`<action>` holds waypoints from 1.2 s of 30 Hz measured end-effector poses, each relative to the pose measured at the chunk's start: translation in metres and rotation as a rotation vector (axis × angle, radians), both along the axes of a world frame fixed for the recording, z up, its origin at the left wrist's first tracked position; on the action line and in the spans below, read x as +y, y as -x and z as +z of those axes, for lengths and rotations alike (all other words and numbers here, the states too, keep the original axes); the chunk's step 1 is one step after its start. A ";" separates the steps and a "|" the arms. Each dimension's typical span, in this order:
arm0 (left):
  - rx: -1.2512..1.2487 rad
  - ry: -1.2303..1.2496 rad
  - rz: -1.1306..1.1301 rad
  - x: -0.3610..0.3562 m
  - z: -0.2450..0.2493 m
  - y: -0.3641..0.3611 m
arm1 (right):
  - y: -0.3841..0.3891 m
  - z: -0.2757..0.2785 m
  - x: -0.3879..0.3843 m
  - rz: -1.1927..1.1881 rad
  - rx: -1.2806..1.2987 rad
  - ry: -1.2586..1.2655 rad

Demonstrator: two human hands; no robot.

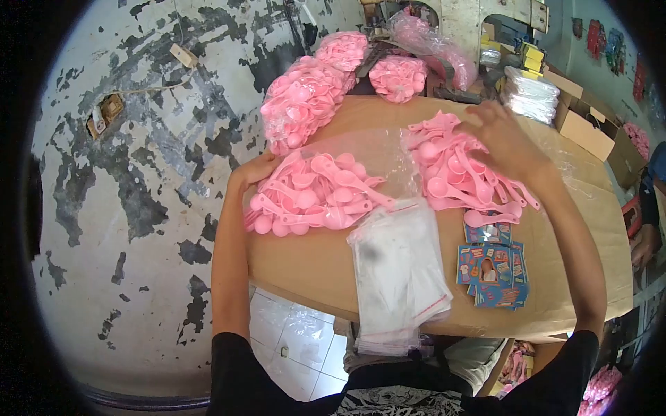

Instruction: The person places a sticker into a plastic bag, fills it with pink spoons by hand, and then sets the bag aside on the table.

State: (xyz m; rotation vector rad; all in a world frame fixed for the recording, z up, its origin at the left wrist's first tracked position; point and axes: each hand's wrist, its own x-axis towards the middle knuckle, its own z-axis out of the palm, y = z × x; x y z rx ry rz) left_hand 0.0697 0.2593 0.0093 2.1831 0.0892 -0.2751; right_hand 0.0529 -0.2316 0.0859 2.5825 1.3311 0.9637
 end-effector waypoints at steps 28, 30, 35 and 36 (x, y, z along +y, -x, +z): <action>-0.014 0.262 -0.174 0.025 -0.017 -0.030 | 0.006 0.050 0.051 -0.180 0.720 -0.130; 0.023 0.401 -0.175 0.034 -0.035 -0.042 | -0.004 0.038 0.022 -0.063 0.306 0.018; 0.027 0.339 -0.155 0.019 -0.017 -0.029 | -0.008 0.002 0.053 0.141 0.698 -0.134; 0.019 0.337 -0.136 0.015 -0.016 -0.024 | -0.006 -0.003 0.073 0.052 0.732 -0.033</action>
